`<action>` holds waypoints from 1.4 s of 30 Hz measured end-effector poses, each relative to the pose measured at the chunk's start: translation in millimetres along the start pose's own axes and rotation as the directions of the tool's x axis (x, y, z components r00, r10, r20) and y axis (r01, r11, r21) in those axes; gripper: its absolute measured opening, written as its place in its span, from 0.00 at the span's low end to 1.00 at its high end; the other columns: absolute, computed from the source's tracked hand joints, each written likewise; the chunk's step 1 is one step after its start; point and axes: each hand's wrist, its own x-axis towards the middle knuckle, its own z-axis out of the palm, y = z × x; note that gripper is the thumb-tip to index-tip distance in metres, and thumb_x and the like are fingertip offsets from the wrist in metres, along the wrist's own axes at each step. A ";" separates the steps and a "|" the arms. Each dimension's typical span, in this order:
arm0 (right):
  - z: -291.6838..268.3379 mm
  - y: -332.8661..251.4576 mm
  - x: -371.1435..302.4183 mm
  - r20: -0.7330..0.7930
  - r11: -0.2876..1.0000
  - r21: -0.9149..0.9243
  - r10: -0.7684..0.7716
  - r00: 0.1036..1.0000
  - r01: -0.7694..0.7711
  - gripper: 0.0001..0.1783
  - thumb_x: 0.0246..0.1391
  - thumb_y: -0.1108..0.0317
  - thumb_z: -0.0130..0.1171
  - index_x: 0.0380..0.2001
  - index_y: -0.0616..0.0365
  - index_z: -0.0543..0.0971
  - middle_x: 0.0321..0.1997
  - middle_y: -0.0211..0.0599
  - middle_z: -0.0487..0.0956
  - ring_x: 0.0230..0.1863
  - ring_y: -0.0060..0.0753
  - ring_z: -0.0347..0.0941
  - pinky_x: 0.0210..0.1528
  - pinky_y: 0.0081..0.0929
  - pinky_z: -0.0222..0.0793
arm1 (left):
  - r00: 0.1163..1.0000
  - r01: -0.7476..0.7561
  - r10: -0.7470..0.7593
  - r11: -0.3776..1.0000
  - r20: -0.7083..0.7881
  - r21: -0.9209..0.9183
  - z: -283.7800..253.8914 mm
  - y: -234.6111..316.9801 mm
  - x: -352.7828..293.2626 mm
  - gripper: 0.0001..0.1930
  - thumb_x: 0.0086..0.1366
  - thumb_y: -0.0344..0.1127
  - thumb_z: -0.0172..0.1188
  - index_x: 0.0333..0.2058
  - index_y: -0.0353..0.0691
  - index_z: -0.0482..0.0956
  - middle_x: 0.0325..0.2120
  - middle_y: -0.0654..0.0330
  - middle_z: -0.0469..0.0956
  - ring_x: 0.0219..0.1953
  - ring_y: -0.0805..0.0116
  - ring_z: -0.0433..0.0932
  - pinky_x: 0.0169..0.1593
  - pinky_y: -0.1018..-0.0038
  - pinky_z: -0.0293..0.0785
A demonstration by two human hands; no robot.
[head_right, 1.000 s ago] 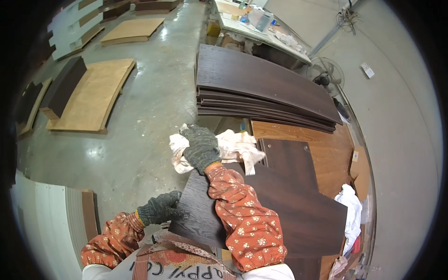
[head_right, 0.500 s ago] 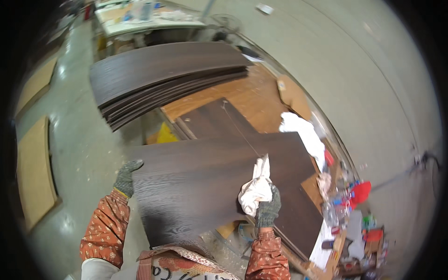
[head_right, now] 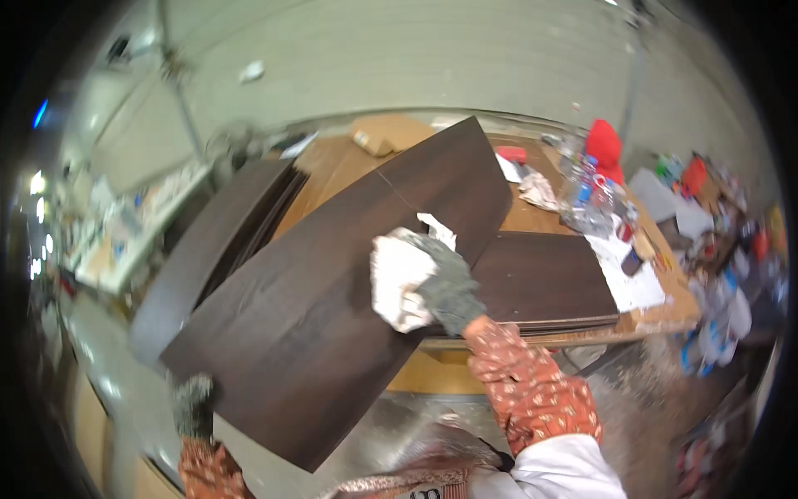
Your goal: The person cleans dark wood furniture panels with a white cloth and a small sponge-like tool, picking up and flipping individual panels on a work table.
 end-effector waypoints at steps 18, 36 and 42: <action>40.1 -100.9 92.5 -0.124 0.443 0.180 -0.876 0.467 0.878 0.11 0.44 0.63 0.54 0.30 0.58 0.76 0.27 0.38 0.74 0.32 0.33 0.71 0.35 0.29 0.67 | 0.844 -0.047 0.388 0.742 -0.371 0.669 0.5 65.2 -8.5 0.19 0.62 0.36 0.53 0.50 0.37 0.70 0.43 0.54 0.74 0.43 0.55 0.74 0.43 0.59 0.71; -254.9 204.1 251.1 0.010 0.903 -0.395 -0.181 0.983 0.170 0.13 0.49 0.66 0.54 0.38 0.59 0.74 0.33 0.36 0.75 0.33 0.28 0.72 0.37 0.22 0.69 | 0.337 -0.058 0.639 0.747 -0.692 0.662 89.4 137.2 33.4 0.09 0.61 0.36 0.51 0.27 0.36 0.73 0.23 0.54 0.75 0.24 0.57 0.73 0.29 0.63 0.69; -333.9 350.7 212.0 -0.012 0.368 -0.862 0.673 0.739 -0.349 0.14 0.51 0.67 0.54 0.41 0.59 0.74 0.34 0.35 0.75 0.33 0.26 0.73 0.38 0.19 0.70 | 0.262 0.223 0.837 0.431 -0.480 0.874 111.2 152.3 13.5 0.25 0.62 0.58 0.44 0.23 0.41 0.73 0.17 0.56 0.72 0.18 0.57 0.71 0.22 0.64 0.66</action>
